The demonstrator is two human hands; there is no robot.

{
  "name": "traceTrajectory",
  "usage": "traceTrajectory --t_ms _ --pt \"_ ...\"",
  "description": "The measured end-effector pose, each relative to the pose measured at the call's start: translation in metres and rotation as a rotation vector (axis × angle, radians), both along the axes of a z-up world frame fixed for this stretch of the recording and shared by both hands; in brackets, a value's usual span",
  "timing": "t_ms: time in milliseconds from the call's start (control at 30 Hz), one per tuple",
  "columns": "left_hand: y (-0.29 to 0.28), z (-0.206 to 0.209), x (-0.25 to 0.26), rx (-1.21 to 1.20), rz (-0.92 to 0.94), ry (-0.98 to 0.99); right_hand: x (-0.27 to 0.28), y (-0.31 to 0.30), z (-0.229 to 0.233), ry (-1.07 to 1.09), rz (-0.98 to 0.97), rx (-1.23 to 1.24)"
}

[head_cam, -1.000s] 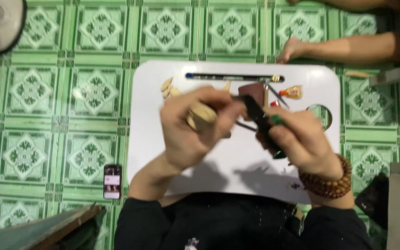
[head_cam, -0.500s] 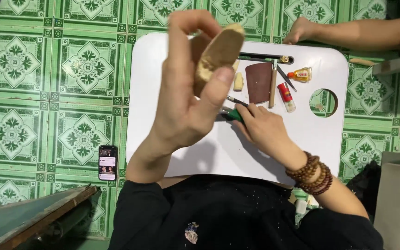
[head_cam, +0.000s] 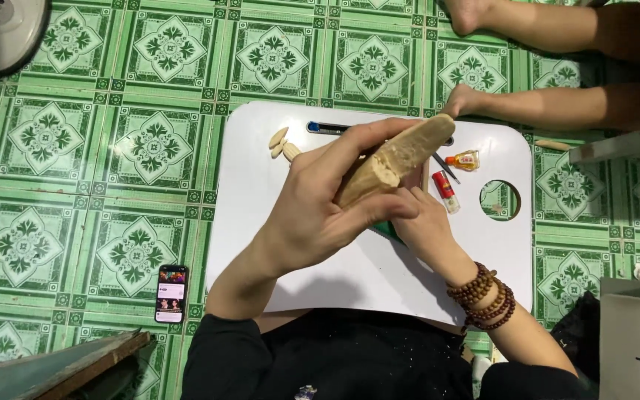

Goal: Carving a small wooden object into a specific shape using a hand-held carving knife

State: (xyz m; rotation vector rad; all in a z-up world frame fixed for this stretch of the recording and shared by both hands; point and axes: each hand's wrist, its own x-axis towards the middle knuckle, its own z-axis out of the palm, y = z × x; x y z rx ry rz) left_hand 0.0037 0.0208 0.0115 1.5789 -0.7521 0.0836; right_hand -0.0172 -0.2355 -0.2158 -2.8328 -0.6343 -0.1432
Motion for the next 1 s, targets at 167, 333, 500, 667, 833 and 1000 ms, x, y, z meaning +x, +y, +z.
traceTrajectory --t_ms 167,333,500,667,833,1000 --pt "0.004 0.003 -0.002 0.024 -0.014 -0.028 0.007 -0.003 0.012 0.168 -0.095 0.023" --pt "0.008 0.003 -0.004 0.06 -0.005 -0.043 0.014 0.001 0.09 0.342 -0.067 0.527" --pt "-0.001 0.007 -0.002 0.065 0.092 -0.061 -0.02 0.009 0.171 0.077 -0.039 0.767" --pt "-0.015 0.0 -0.007 0.094 0.171 -0.107 -0.038 0.02 0.172 -0.023 0.174 0.895" --pt "-0.022 0.001 -0.012 0.073 0.218 -0.232 -0.032 0.028 0.169 -0.184 0.132 0.686" --pt "-0.024 -0.001 -0.011 0.119 0.252 -0.24 -0.032 0.038 0.174 -0.218 0.082 0.615"
